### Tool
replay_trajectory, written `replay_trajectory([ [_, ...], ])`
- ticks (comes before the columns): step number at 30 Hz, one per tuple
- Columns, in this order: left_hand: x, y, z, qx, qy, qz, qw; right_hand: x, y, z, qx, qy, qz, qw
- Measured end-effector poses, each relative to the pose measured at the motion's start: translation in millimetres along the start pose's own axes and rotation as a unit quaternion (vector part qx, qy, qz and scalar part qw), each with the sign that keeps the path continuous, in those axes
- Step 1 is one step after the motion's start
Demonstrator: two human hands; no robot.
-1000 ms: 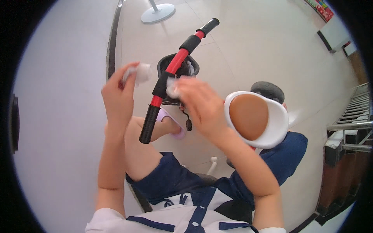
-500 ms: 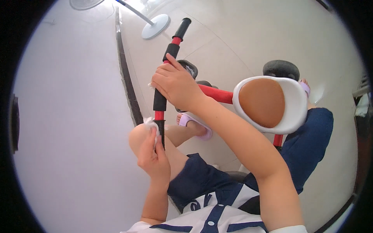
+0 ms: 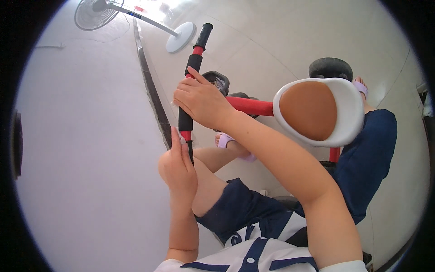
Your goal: The person wipes the seat and handle of a tricycle with a cloth.
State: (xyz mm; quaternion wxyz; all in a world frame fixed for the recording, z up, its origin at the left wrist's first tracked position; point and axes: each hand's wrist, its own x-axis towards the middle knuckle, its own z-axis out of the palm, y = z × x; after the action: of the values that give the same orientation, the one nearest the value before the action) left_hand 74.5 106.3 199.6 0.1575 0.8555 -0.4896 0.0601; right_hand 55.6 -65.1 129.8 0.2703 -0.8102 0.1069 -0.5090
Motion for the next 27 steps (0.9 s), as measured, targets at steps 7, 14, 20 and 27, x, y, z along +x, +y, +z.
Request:
replay_trajectory([
  [7,9,-2,-5,-0.021,-0.101,-0.053,0.993,0,-3,-3,-0.008,0.02,-0.015,1.0],
  [14,-46,11,9,-0.057,0.008,-0.114,0.992,-1,-4,-7,0.018,0.022,-0.012,1.0],
  [20,-68,8,12,0.048,0.017,0.118,0.992,2,-7,-8,0.005,-0.002,-0.009,1.0],
  [27,-19,16,5,0.089,-0.043,0.11,0.989,1,-6,-2,-0.004,0.01,-0.006,1.0],
])
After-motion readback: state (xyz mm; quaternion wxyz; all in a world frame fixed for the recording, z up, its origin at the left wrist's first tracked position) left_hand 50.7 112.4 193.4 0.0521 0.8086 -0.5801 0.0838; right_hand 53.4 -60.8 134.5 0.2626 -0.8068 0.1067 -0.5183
